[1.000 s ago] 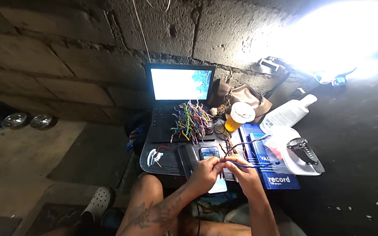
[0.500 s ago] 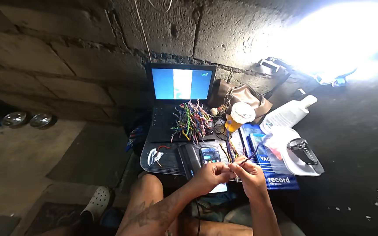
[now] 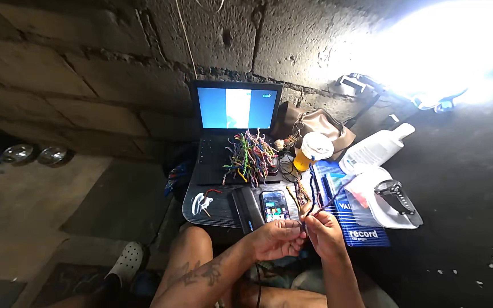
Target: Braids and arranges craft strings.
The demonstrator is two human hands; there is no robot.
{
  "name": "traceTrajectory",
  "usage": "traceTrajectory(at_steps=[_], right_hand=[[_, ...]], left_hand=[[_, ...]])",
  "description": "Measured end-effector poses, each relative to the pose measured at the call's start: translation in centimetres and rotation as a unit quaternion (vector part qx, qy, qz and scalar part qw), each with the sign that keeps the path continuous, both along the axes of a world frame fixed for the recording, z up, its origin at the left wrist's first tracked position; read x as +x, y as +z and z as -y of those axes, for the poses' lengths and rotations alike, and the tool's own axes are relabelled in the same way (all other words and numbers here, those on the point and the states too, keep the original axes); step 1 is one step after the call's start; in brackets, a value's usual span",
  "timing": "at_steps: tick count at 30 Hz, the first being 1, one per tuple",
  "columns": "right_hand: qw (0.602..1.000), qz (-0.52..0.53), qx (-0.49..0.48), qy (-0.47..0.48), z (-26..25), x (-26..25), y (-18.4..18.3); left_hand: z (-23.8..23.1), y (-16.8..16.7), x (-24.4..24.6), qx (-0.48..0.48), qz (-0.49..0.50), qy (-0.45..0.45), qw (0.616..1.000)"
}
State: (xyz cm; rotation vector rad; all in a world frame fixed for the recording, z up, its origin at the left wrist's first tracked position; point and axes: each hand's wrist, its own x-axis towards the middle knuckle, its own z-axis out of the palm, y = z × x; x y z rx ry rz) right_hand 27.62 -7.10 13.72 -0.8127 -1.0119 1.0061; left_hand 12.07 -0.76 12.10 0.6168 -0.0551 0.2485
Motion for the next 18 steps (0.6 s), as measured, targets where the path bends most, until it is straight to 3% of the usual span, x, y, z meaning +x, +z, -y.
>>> traceTrajectory(at_steps=[2,3,5,6,7,8,10,11,12,15,18], right_hand=[[0.996,0.056,-0.012,-0.070,0.0,0.0,0.2],[0.988,0.098,-0.022,-0.119,0.0,-0.2,0.2],[0.966,0.164,-0.045,-0.196,-0.2,-0.9,0.0],[0.961,0.172,-0.057,-0.210,-0.3,-1.2,0.0],[0.960,0.173,-0.063,-0.213,-0.4,-1.3,0.0],[0.962,0.169,-0.061,-0.207,-0.4,-1.1,0.0],[0.975,0.135,-0.050,-0.172,-0.2,-0.6,0.2],[0.983,0.105,-0.040,-0.146,-0.1,-0.4,0.3],[0.989,0.078,-0.031,-0.119,0.0,-0.3,0.3],[0.997,0.045,-0.005,-0.056,0.1,-0.6,0.3],[0.998,0.056,0.016,-0.031,0.0,-0.6,0.0]], left_hand=[[0.0,0.8,-0.2,0.171,-0.079,0.174,0.967],[0.0,1.4,-0.2,0.315,-0.132,0.282,0.897],[-0.1,1.6,-0.1,0.557,-0.197,0.441,0.675],[0.0,1.5,0.0,0.596,-0.208,0.467,0.619],[0.1,1.5,0.1,0.589,-0.219,0.459,0.628],[0.3,1.7,0.0,0.539,-0.226,0.420,0.694],[-0.2,2.3,-0.5,0.346,-0.205,0.271,0.874],[-0.6,2.3,-0.6,0.239,-0.175,0.189,0.936],[-0.8,2.0,-0.7,0.154,-0.141,0.121,0.970],[-0.5,0.8,-0.4,0.043,-0.055,0.000,0.998],[-0.7,0.4,-0.5,0.023,-0.021,-0.014,0.999]])
